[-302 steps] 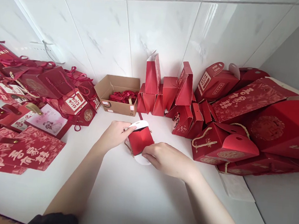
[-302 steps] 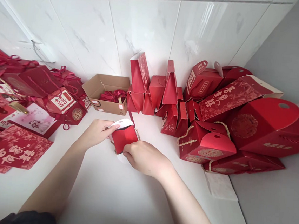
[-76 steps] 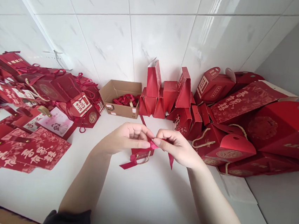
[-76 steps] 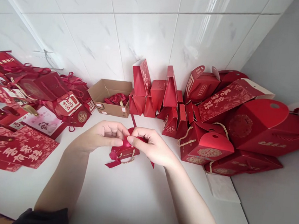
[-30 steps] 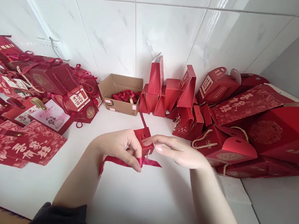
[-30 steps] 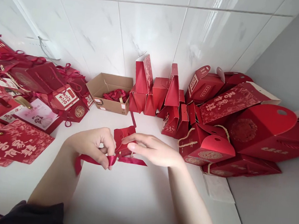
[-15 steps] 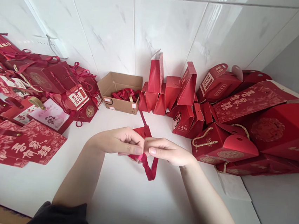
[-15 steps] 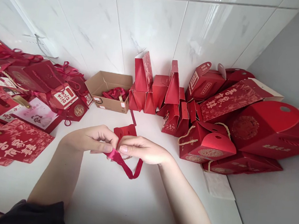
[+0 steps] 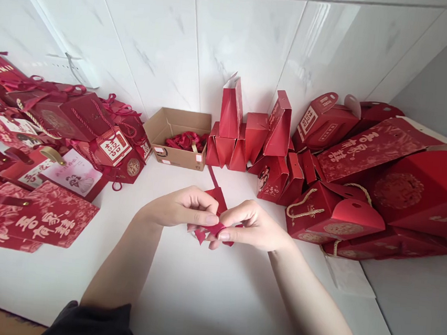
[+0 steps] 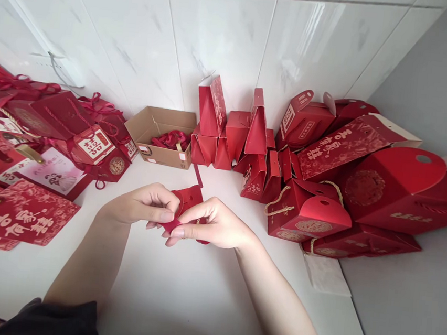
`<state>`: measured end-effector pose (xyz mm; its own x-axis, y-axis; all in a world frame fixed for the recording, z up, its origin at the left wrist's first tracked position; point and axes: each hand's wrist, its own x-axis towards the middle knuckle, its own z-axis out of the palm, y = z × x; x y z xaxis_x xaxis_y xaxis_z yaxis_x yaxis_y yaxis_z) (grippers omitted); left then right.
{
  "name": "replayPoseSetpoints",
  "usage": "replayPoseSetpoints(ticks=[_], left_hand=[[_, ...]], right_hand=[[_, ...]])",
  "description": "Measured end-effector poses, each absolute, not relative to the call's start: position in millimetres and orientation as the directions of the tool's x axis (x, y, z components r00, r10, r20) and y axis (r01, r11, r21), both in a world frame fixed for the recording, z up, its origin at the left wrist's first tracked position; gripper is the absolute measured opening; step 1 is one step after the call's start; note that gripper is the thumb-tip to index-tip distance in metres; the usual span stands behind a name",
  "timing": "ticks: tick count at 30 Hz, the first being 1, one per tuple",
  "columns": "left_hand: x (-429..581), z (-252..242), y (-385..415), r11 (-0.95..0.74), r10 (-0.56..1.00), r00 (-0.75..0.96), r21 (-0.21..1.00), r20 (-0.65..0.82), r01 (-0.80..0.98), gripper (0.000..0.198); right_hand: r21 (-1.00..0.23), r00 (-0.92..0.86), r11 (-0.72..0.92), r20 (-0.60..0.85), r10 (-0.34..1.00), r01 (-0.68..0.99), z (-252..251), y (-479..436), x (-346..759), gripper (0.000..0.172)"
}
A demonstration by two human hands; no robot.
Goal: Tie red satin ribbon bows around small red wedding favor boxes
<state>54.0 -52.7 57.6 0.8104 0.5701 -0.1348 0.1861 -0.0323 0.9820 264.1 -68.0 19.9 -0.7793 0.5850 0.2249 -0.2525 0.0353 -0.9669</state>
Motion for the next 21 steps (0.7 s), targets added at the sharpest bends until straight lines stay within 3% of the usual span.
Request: replayPoseSetpoints(ticks=[4, 11, 17, 21], left_hand=[[56, 61, -56, -0.004, 0.510, 0.850, 0.988, -0.133, 0.157, 0.035], [54, 66, -58, -0.015, 0.491, 0.862, 0.989, -0.123, 0.149, 0.040], [42, 57, -45, -0.023, 0.559, 0.822, 0.989, -0.107, 0.144, 0.042], [32, 52, -35, -0.050, 0.636, 0.766, 0.986, -0.091, 0.159, 0.042]], right_hand=[[-0.935, -0.789, 0.006, 0.302, 0.535, -0.354, 23, -72, 265, 0.019], [-0.898, -0.827, 0.108, 0.436, 0.355, -0.427, 22, -77, 268, 0.017], [-0.836, -0.787, 0.113, 0.546, 0.288, -0.538, 23, -79, 279, 0.033], [-0.791, -0.752, 0.145, 0.611, 0.246, -0.595, 28, -77, 290, 0.029]])
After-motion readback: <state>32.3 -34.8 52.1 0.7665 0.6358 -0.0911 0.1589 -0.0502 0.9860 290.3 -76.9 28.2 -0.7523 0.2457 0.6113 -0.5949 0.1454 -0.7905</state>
